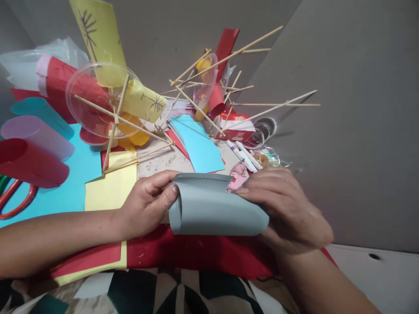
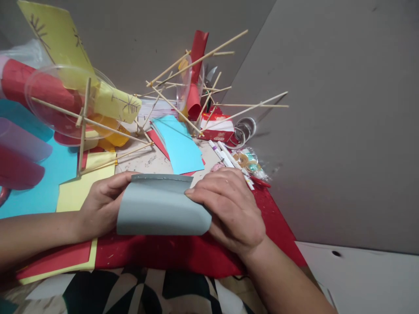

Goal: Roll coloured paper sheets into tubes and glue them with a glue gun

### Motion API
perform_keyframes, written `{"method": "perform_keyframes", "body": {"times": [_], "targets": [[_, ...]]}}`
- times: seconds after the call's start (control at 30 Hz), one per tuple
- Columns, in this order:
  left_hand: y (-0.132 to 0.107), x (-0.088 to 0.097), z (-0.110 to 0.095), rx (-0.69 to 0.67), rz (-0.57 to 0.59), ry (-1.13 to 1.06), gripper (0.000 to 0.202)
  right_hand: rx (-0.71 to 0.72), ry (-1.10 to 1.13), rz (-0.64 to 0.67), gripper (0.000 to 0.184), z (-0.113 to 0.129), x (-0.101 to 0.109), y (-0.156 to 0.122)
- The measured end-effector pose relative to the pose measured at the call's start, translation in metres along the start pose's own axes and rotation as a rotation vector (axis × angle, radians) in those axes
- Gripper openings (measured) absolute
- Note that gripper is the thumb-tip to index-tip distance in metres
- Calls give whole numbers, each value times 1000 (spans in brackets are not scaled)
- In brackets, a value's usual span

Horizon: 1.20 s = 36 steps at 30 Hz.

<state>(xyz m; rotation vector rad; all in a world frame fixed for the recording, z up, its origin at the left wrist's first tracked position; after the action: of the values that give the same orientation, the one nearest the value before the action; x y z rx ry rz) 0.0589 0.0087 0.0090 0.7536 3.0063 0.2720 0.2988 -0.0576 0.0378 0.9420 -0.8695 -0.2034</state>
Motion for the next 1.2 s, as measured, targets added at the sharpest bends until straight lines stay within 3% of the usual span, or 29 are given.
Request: {"method": "perform_keyframes", "body": {"times": [0.1, 0.23, 0.37, 0.53, 1.2], "targets": [[2, -3, -4, -17, -27, 6, 23, 79, 134, -101, 31, 1, -1, 1], [2, -9, -9, 29, -17, -42, 19, -113, 241, -205, 35, -2, -6, -1], [-1, -14, -12, 143, 39, -165, 22, -268, 313, -173, 35, -3, -10, -4], [-2, -14, -11, 150, 83, -200, 26, -404, 300, -160, 25, -4, -10, -7], [-2, -14, -9, 143, 143, -228, 22, -493, 390, -108, 21, -12, -14, -11]]}}
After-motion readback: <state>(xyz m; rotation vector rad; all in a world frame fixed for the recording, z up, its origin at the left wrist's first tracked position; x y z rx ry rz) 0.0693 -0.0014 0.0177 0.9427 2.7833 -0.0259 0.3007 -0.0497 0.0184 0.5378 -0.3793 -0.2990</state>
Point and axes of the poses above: each hand's wrist, its own y-axis towards the middle knuckle, its own x-axis out of the back of the hand, z = x × y, the point moved 2 cm from there along y, towards the middle knuckle, and after that the axes turned 7 degrees about -z, right-handed, at the moved point
